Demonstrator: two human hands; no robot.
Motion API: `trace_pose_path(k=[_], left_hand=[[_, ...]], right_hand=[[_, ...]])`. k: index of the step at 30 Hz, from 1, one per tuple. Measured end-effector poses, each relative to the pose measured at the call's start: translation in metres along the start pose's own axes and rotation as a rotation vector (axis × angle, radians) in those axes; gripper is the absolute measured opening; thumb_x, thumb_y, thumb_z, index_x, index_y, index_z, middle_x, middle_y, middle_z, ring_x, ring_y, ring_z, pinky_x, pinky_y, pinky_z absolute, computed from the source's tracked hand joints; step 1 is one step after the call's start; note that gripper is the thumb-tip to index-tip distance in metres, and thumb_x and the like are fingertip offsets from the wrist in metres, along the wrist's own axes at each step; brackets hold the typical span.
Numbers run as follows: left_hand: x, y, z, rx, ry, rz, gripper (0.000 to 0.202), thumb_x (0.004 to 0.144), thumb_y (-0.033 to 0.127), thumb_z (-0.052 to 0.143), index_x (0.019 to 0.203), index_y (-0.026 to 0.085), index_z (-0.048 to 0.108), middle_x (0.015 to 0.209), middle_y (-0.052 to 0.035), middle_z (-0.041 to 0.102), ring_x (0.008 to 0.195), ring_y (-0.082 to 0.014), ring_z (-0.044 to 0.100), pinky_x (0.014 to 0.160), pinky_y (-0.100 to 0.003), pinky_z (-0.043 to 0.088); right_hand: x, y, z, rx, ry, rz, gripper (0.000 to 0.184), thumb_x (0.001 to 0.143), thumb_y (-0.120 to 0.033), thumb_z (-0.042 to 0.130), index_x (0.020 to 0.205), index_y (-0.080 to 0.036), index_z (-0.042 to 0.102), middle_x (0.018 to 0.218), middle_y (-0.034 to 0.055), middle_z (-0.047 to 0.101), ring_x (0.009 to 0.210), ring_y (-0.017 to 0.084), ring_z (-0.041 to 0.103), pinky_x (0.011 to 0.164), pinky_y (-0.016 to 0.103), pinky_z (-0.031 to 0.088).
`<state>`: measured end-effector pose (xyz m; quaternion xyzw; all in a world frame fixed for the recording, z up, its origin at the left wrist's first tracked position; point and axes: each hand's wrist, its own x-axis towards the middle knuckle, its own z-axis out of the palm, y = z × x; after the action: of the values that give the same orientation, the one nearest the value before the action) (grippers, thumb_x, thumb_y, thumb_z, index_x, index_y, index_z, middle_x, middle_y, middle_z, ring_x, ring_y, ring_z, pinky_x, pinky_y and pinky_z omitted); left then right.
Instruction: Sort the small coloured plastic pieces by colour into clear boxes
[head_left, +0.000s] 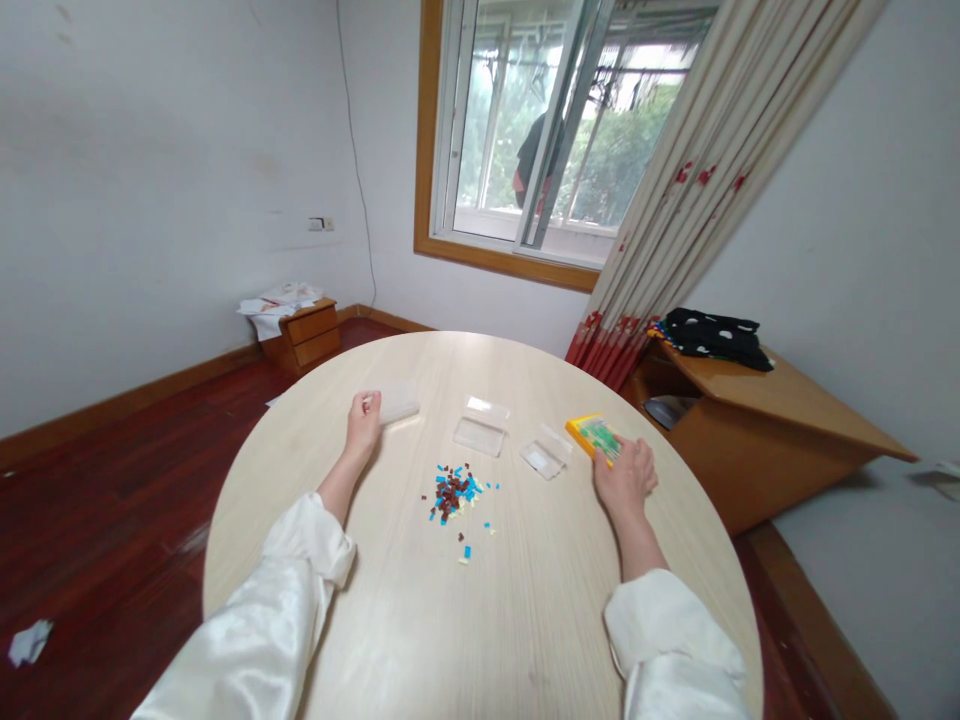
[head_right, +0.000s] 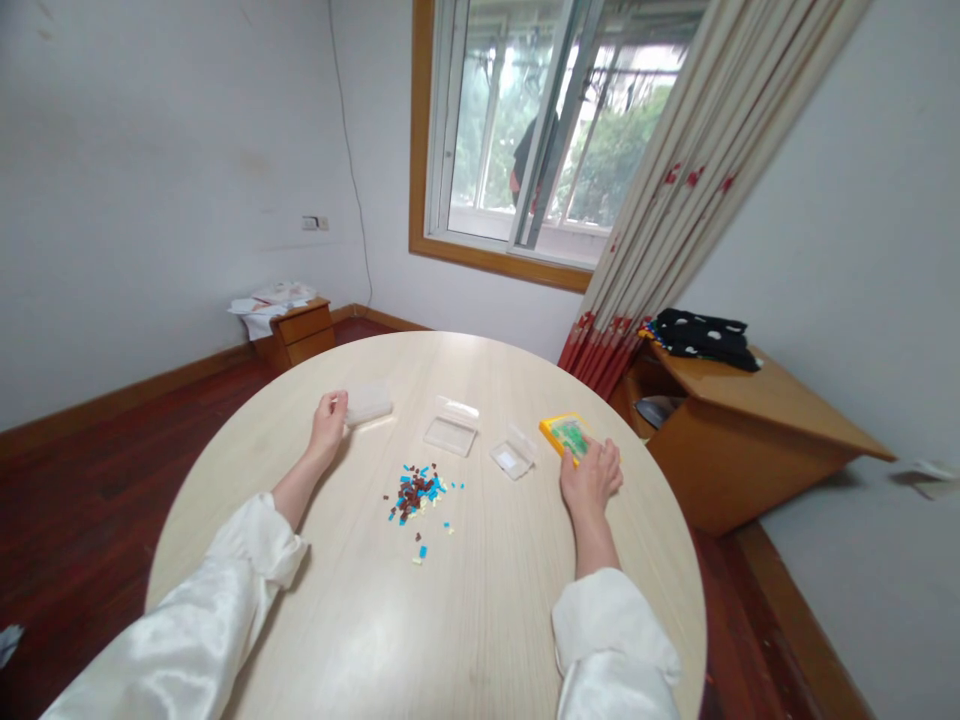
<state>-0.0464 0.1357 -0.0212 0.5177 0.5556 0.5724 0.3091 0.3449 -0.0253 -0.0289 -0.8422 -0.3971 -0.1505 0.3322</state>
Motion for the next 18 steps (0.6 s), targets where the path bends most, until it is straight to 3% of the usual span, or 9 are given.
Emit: trace_pose_path(k=[4, 8, 14, 18], left_hand=[[-0.007, 0.004, -0.005, 0.138, -0.094, 0.098, 0.012, 0.073, 0.027, 0.055, 0.078, 0.017, 0.057, 0.071, 0.0003, 0.054, 0.069, -0.0149, 0.051, 0.071, -0.026, 0.043], [-0.011, 0.004, -0.006, 0.29, -0.179, 0.212, 0.009, 0.066, 0.015, 0.051, 0.071, 0.017, 0.058, 0.078, -0.0028, 0.055, 0.08, -0.0184, 0.051, 0.081, -0.031, 0.042], [-0.017, 0.007, -0.007, 0.403, -0.282, 0.258, 0.006, 0.065, 0.017, 0.054, 0.061, 0.017, 0.057, 0.083, -0.0052, 0.053, 0.092, -0.0224, 0.05, 0.092, -0.038, 0.039], [-0.022, 0.011, -0.008, 0.433, -0.314, 0.264, 0.012, 0.066, 0.014, 0.053, 0.055, 0.017, 0.054, 0.086, -0.0071, 0.054, 0.095, -0.0229, 0.048, 0.094, -0.037, 0.038]], right_hand=[[0.0, 0.0, 0.0, 0.019, 0.028, -0.014, 0.044, 0.079, -0.037, 0.044, 0.116, -0.013, 0.05, 0.135, 0.0232, 0.038, 0.129, 0.033, 0.029, 0.097, 0.053, 0.027], [-0.001, -0.001, 0.0, 0.017, 0.009, 0.0, 0.044, 0.079, -0.036, 0.044, 0.116, -0.013, 0.05, 0.136, 0.0229, 0.038, 0.129, 0.034, 0.029, 0.098, 0.054, 0.026], [-0.001, -0.001, 0.0, 0.045, 0.038, 0.025, 0.045, 0.078, -0.039, 0.045, 0.114, -0.014, 0.05, 0.139, 0.0218, 0.035, 0.131, 0.034, 0.025, 0.099, 0.054, 0.024], [0.001, 0.001, -0.001, 0.063, 0.049, 0.023, 0.044, 0.076, -0.041, 0.05, 0.11, -0.013, 0.051, 0.129, 0.0218, 0.043, 0.124, 0.034, 0.033, 0.097, 0.052, 0.028]])
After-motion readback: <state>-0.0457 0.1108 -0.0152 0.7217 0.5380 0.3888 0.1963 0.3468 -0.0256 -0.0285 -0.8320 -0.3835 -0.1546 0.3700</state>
